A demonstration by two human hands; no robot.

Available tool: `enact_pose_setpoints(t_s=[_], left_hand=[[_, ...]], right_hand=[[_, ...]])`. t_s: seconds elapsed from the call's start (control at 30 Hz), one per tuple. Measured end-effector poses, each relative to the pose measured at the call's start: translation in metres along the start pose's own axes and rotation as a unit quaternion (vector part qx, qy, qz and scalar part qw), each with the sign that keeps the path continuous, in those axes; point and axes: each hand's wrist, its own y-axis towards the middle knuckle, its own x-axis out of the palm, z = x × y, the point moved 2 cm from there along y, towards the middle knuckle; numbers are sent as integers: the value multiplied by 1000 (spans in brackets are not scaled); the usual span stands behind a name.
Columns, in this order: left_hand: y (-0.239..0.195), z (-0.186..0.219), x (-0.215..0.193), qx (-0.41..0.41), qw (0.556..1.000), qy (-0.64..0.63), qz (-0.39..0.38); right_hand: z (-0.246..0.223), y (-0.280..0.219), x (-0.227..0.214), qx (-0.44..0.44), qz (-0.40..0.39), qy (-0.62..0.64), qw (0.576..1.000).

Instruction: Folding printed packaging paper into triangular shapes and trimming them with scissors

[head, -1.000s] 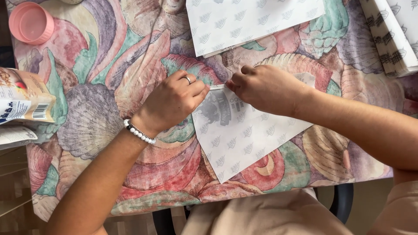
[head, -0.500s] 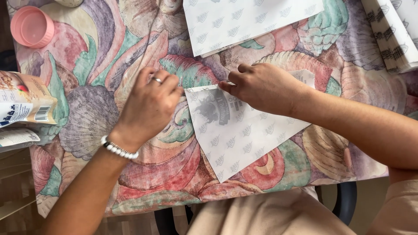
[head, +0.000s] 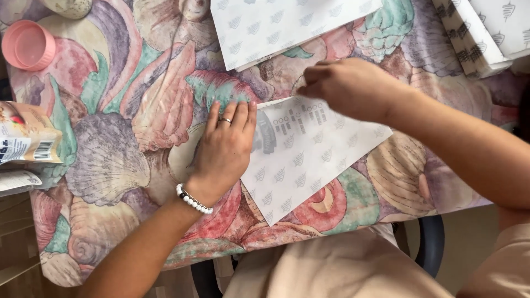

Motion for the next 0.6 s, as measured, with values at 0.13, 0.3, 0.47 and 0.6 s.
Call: enact_pose_setpoints(t_s=[0.13,0.3,0.47,0.6], left_hand=[[5,0,-3,-24,998,5,-52],[11,1,-6,-8,995,39,-95],[14,1,-12,-2,993,73,-95],[9,0,-7,-10,995,38,-95]], right_hand=[[19,-13,-2,75,-64,73,992],[21,-21,3,74,-62,29,995],[6,-24,-3,44,-86,-46,994],[-1,-25,4,-2,-72,-104,992]])
